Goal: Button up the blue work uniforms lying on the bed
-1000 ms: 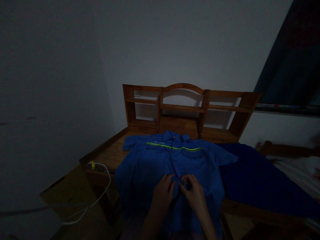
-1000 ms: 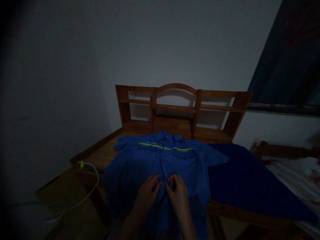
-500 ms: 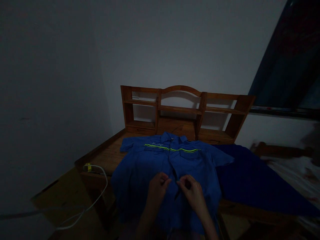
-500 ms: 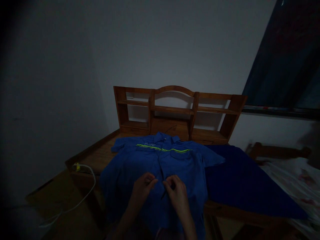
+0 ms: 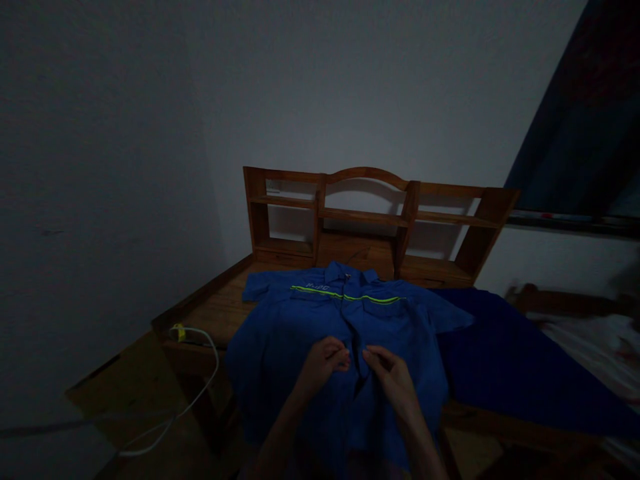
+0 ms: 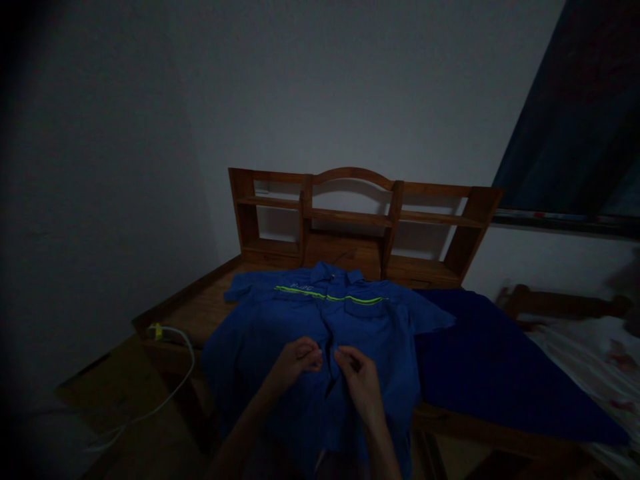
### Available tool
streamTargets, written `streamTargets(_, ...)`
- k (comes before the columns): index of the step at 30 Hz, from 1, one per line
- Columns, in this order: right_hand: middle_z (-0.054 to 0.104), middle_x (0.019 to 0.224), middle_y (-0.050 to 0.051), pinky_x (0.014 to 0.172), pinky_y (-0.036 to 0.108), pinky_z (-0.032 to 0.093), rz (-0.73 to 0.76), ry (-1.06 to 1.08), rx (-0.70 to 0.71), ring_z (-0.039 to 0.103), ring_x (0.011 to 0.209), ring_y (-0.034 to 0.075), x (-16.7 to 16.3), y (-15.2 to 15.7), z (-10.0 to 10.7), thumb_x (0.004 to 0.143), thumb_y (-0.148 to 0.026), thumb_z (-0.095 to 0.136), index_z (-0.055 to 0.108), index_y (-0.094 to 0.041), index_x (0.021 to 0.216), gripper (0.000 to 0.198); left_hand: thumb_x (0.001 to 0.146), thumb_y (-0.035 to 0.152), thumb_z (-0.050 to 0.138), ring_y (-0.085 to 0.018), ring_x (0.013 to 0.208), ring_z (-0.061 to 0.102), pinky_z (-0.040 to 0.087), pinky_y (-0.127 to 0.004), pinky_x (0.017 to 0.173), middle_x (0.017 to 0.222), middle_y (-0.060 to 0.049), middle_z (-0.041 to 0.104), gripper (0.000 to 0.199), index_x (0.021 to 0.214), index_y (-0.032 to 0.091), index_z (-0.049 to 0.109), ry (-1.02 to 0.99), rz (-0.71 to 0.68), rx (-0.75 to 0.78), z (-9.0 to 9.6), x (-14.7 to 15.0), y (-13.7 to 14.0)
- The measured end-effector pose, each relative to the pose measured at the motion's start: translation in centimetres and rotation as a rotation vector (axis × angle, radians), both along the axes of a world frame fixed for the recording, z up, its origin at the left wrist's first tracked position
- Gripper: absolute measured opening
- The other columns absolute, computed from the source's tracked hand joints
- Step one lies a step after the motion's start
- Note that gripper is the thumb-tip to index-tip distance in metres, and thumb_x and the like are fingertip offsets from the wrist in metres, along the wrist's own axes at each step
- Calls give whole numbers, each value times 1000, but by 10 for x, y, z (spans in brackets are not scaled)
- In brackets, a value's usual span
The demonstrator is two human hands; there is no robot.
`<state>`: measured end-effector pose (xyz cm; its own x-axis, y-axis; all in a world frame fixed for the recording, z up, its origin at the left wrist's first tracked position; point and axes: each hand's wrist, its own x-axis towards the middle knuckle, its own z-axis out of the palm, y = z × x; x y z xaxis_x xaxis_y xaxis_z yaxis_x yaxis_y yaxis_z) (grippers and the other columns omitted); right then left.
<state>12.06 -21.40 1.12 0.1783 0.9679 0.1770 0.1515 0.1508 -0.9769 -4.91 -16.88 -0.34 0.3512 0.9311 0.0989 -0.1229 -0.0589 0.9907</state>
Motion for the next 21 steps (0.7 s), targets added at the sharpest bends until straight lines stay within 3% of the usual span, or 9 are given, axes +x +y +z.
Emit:
streamTargets(7,59,70,3,59,25,43,-68,-224,169,55,63,15,-20,-4,0,75,-44,62,69,-16,83,30,71,34,65,-18,73,66,54,-31,69,72,-4,66,22,78,14,61,-7,117,63,-1,4,-8)
streamTargets(14,60,74,3,61,25,44,-70,-265,219,56,68,14,-24,-10,2,80,-39,59,69,-17,85,25,75,34,61,-18,76,66,53,-29,72,80,-5,67,22,86,16,61,56,120,162,-12,2,-5)
streamTargets(21,61,80,3,65,24,44,-128,-384,266,57,70,14,-22,-12,2,83,-35,55,68,-18,86,21,77,35,59,-17,76,65,51,-26,71,80,-4,66,21,86,16,60,80,162,215,-10,4,-12)
